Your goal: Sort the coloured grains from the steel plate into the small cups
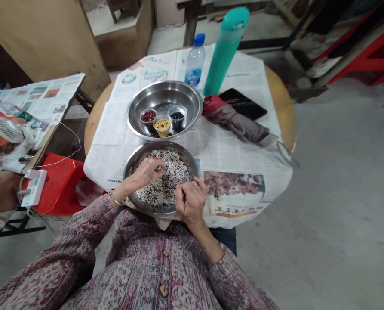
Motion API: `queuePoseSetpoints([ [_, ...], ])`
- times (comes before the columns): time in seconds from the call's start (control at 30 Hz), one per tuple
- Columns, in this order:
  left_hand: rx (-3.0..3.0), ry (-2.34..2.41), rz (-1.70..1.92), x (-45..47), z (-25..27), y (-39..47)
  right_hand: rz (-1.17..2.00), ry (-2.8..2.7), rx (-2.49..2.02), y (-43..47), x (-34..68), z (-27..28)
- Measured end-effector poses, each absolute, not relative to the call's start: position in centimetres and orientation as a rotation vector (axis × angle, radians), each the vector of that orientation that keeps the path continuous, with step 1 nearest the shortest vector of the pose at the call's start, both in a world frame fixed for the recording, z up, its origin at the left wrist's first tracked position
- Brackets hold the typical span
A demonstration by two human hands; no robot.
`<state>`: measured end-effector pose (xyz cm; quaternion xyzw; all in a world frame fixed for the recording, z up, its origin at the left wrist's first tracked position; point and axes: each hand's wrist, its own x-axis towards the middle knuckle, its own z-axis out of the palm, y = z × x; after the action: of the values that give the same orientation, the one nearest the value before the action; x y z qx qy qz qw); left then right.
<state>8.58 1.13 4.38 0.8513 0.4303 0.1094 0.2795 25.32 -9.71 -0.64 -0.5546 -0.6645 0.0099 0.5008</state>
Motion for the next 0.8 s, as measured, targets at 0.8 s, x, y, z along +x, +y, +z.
queuePoseSetpoints([
  [0.8,2.614,1.149,-0.221,8.9,7.1,2.5,0.057,-1.591,-1.356,-9.7,25.3,-0.5],
])
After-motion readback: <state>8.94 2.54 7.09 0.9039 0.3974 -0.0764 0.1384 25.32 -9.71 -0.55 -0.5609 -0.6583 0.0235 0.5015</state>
